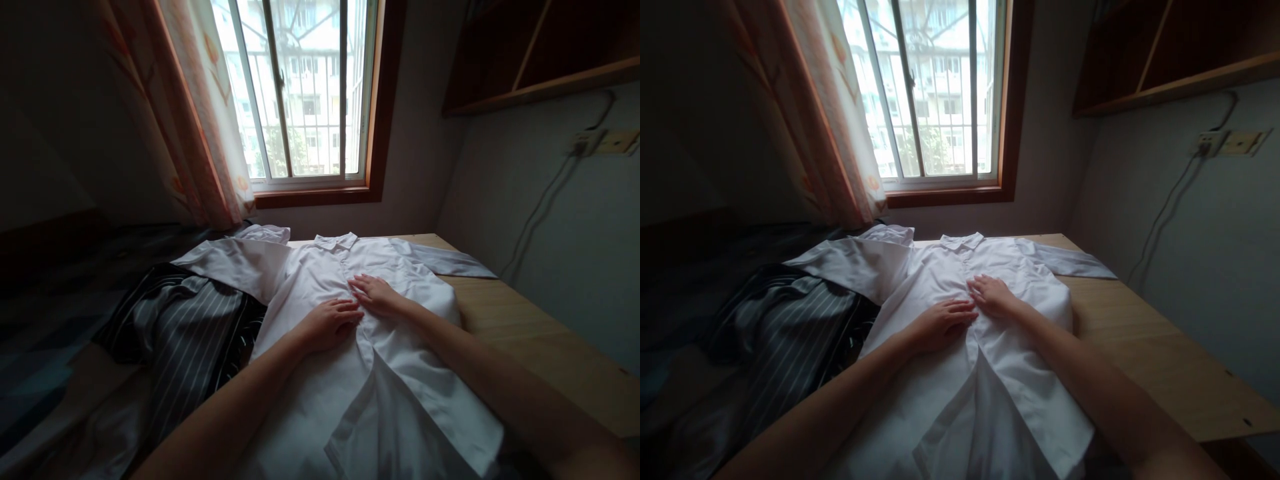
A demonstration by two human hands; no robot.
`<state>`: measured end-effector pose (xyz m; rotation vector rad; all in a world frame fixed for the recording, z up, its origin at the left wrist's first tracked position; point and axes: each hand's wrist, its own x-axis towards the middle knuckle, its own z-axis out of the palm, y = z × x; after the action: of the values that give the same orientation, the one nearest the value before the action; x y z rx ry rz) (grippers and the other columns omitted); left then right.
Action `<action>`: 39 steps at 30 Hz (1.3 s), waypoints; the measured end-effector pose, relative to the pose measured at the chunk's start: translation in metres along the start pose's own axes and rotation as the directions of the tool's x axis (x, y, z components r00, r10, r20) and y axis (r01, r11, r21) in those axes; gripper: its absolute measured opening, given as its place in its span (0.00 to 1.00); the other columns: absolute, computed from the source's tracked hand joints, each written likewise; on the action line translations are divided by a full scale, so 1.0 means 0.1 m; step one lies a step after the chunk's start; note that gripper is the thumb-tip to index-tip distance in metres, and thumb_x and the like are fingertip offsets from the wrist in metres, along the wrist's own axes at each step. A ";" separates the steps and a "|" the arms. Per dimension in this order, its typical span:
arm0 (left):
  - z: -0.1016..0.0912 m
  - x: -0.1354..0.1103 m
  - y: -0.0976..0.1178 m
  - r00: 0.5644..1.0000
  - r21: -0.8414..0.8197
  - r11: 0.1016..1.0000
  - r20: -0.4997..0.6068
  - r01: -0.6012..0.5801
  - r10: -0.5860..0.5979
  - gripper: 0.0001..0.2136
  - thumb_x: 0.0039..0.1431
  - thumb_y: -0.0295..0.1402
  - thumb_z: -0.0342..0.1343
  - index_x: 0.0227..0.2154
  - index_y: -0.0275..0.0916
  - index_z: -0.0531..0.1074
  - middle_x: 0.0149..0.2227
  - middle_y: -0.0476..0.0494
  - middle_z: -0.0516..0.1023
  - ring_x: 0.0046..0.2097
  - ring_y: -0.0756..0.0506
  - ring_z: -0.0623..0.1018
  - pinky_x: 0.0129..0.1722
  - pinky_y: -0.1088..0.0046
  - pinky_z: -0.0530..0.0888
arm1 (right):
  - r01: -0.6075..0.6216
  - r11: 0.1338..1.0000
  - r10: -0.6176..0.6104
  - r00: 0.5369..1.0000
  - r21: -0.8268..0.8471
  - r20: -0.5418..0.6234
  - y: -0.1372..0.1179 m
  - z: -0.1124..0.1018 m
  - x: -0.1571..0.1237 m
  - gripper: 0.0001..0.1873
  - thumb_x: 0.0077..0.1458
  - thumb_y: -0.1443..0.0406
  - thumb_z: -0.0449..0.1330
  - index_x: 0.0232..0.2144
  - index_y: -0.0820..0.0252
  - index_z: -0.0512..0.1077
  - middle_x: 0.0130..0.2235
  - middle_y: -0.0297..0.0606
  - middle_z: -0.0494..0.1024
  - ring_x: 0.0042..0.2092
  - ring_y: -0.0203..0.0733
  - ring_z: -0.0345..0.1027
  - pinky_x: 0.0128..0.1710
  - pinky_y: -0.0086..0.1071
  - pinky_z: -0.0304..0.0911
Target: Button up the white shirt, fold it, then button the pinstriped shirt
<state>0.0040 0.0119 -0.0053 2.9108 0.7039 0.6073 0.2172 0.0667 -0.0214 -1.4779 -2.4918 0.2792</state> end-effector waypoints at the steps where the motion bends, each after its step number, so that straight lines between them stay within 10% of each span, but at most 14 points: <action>1: 0.00 0.00 0.00 1.000 -0.002 1.000 -0.003 0.002 -0.002 0.15 0.67 0.33 0.47 0.52 0.43 0.74 0.55 0.43 0.76 0.57 0.44 0.74 0.61 0.63 0.67 | -0.035 0.999 0.035 0.999 -0.019 0.007 -0.03 0.03 0.00 0.29 0.66 0.54 0.44 0.66 0.54 0.58 0.69 0.40 0.54 0.69 0.48 0.44 0.66 0.50 0.41; 5: 0.04 0.00 -0.04 0.984 0.102 0.979 -0.040 0.178 -0.175 0.16 0.66 0.34 0.49 0.53 0.41 0.73 0.57 0.40 0.74 0.59 0.41 0.71 0.62 0.60 0.65 | -0.073 0.996 0.072 0.997 -0.052 -0.002 -0.10 0.08 -0.02 0.29 0.67 0.52 0.40 0.67 0.51 0.55 0.70 0.37 0.51 0.70 0.48 0.40 0.66 0.54 0.36; 11: 0.12 -0.04 -0.16 0.828 0.205 0.824 0.088 0.528 -0.553 0.27 0.66 0.50 0.44 0.64 0.44 0.60 0.68 0.37 0.55 0.69 0.32 0.54 0.64 0.40 0.49 | -0.107 0.993 0.108 0.994 -0.054 0.017 -0.08 0.08 -0.03 0.29 0.67 0.50 0.40 0.66 0.46 0.55 0.70 0.34 0.50 0.70 0.50 0.40 0.66 0.59 0.31; 39: -0.04 -0.02 -0.16 0.796 0.158 0.830 0.237 0.535 -0.557 0.36 0.60 0.59 0.45 0.66 0.44 0.55 0.69 0.34 0.51 0.70 0.30 0.48 0.63 0.37 0.44 | -0.179 0.982 0.180 0.984 -0.064 0.010 -0.11 0.08 -0.04 0.34 0.64 0.44 0.41 0.67 0.45 0.53 0.71 0.35 0.49 0.70 0.56 0.36 0.63 0.65 0.31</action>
<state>-0.0063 0.0255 -0.0055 2.5680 1.4707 0.1030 0.2074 0.0577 -0.0259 -1.7356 -2.4030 0.2466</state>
